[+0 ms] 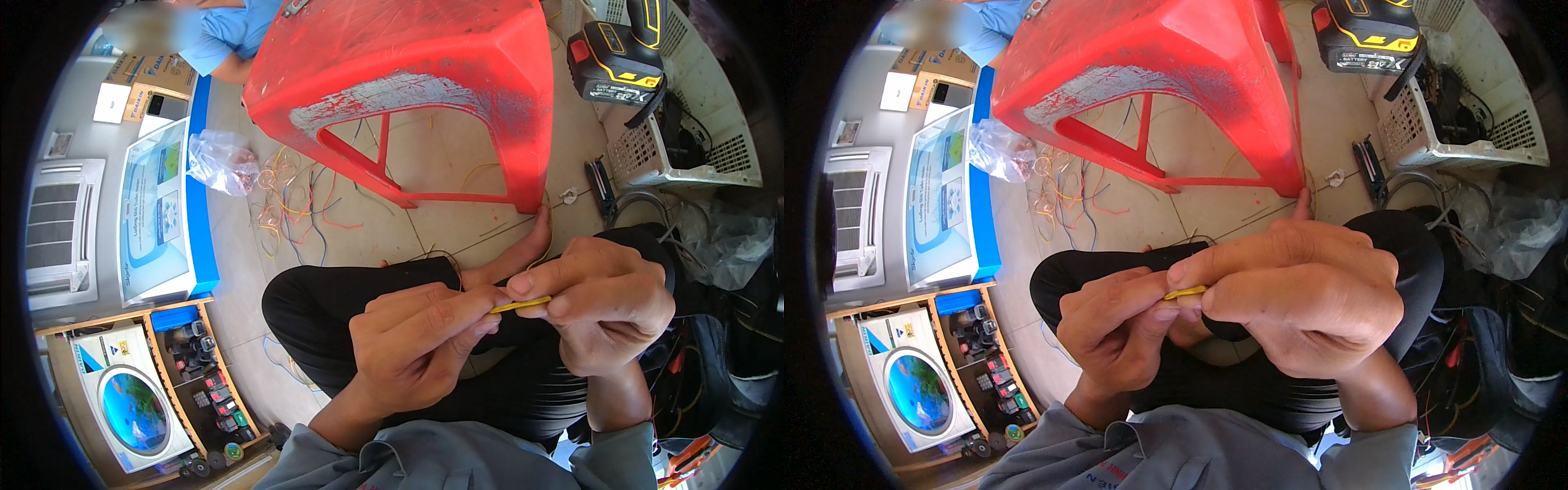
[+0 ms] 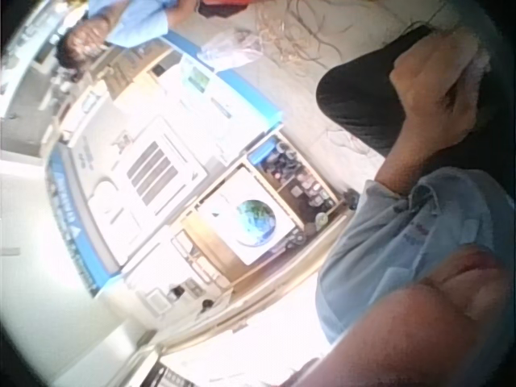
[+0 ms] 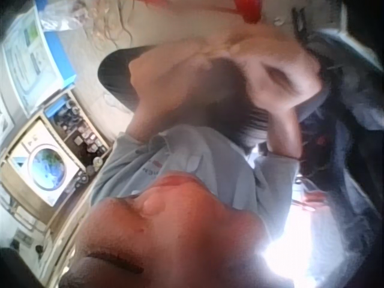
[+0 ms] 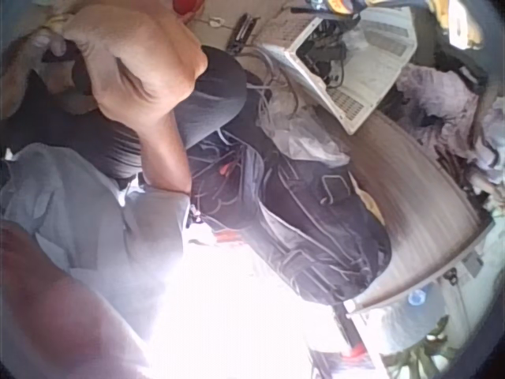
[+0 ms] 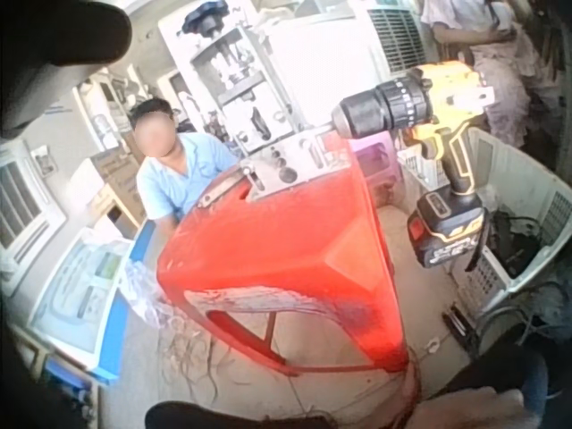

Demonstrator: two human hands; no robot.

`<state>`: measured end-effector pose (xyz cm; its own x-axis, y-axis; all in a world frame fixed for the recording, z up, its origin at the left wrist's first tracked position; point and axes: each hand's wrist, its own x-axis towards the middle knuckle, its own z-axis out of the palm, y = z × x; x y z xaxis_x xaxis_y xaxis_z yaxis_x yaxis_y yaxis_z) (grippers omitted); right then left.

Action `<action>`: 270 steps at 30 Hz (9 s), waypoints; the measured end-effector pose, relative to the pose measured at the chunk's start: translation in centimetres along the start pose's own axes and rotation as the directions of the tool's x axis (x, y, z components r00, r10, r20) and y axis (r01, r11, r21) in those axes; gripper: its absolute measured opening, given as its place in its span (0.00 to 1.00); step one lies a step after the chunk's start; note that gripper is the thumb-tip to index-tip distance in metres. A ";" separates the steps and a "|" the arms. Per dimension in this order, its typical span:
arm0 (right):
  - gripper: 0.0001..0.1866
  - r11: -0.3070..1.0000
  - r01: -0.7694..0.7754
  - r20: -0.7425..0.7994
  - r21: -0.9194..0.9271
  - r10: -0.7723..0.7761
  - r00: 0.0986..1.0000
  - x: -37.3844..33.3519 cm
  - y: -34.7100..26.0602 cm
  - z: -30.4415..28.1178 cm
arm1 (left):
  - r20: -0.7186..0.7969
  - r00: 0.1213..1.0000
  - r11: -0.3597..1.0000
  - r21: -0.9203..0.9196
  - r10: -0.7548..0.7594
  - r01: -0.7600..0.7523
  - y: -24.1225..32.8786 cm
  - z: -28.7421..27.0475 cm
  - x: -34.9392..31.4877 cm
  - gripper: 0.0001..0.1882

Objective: The person sits on the floor and assembles a wire harness by stripping insulation from colored wires, twisting them, and inserting them into a metal bracket mounted on a red stool. They use a cordless drill to secure the bracket and handle multiple wire colors.

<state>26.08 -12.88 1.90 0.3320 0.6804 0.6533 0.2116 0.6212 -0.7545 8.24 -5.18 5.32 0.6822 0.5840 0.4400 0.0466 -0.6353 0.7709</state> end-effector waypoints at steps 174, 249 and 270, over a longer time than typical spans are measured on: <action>0.25 0.981 -0.169 -0.660 -0.093 0.066 0.749 15.4 8.3 -12.5 | -0.049 0.994 0.784 0.619 0.100 -0.048 -1.9 -4.9 17.2 0.09; 0.36 0.445 -0.348 -0.434 -0.825 -0.104 0.895 14.0 6.1 -10.0 | -0.286 0.957 0.882 0.437 -0.049 0.176 -0.4 -1.6 19.0 0.18; 0.34 0.458 -0.352 -0.435 -0.817 -0.087 0.896 13.9 5.8 -9.7 | -0.317 0.920 0.803 0.596 0.232 0.002 -1.7 -1.0 19.2 0.16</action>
<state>40.84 -3.62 6.04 0.6788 0.3869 0.6241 0.7308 -0.2725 -0.6259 20.58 7.66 12.89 0.4073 0.5493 0.7296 0.4742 -0.8100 0.3452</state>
